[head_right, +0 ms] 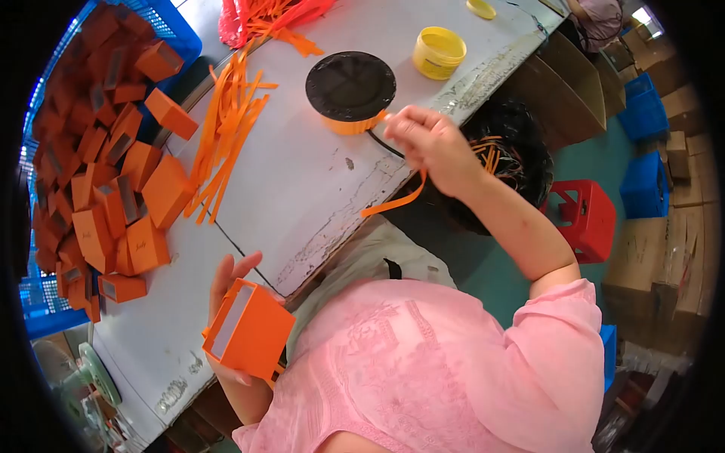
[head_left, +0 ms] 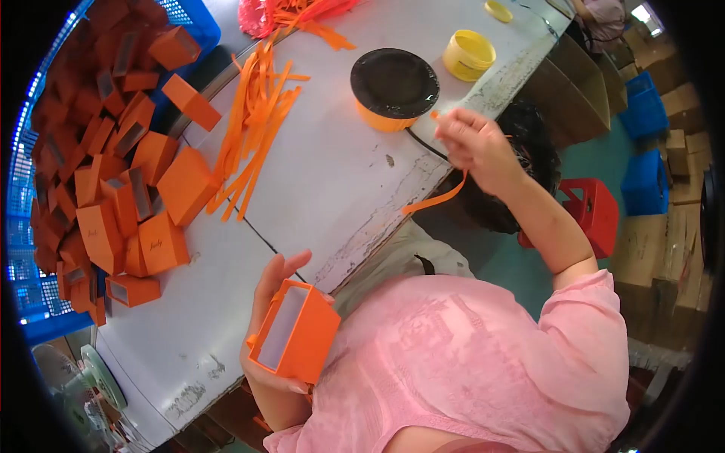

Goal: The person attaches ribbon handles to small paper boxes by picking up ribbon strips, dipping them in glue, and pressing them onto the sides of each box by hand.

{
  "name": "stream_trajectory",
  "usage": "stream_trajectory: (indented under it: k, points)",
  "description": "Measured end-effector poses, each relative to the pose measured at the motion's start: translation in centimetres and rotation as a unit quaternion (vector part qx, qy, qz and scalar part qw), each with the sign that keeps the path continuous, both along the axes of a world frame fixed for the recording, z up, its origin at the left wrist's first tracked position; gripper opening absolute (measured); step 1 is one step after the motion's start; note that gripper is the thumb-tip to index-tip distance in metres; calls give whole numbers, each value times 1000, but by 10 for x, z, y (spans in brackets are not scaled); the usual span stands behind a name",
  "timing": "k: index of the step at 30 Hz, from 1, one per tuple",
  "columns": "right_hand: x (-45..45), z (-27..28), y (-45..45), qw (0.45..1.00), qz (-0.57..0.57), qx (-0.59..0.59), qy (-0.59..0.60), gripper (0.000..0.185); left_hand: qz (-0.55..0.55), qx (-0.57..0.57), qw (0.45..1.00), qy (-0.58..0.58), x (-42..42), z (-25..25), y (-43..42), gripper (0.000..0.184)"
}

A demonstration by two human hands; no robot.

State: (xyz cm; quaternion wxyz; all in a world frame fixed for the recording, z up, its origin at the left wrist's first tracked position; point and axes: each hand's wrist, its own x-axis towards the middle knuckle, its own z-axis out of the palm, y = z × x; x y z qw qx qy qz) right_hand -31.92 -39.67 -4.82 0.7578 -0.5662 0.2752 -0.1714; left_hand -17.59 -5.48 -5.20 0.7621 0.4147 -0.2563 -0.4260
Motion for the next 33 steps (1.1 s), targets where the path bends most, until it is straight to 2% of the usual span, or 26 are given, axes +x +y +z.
stream_trajectory:
  k: [1, 4, 11, 17, 20, 22, 23, 25, 27, 28, 29, 30, 32, 33]
  points:
    - [-3, 2, -23, 999, -29, 32, -3, 23, -16, 18, 999, -31, 1, 0, -7, 154]
    - [-1, 3, -23, 999, -39, 17, 0, 24, -29, 4, 999, -23, 3, -5, -10, 155]
    - [21, 3, -19, 999, -9, 21, 32, 26, -22, 37, 999, -1, 6, -2, -4, 154]
    - [21, 2, -31, 997, 0, 60, 49, 30, -79, 16, 997, -19, 15, -10, 2, 153]
    - [15, 4, -32, 996, -4, 73, 54, 32, -61, 36, 997, -9, 12, -3, 2, 155]
    - [7, 8, -31, 996, -9, 70, 60, 33, -26, 113, 993, -30, 12, 4, 5, 155]
    - [0, 12, -26, 998, -30, 31, 54, 31, -19, 114, 993, -30, 12, 4, 6, 155]
    - [-3, 22, -6, 998, -35, -3, 51, 29, 11, 125, 988, -88, 13, 3, 3, 154]
    - [-5, 32, 26, 988, 37, -141, 60, 23, 62, 182, 964, -183, 9, 14, -9, 145]
    - [-2, 31, 38, 982, 129, -135, 30, 21, 91, 184, 919, -337, 13, 13, -19, 139]
    - [0, 30, 50, 968, 217, -126, -3, 19, 107, 184, 849, -484, 17, 10, -26, 133]
    - [8, 31, 67, 957, 260, -118, -42, 16, 113, 205, 846, -480, 18, 9, -31, 133]
    - [17, 25, 89, 941, 308, -122, -69, 14, 175, 175, 753, -609, 16, 8, -41, 116]
    - [20, 23, 96, 931, 328, -144, -76, 14, 176, 183, 752, -609, 15, 7, -42, 116]
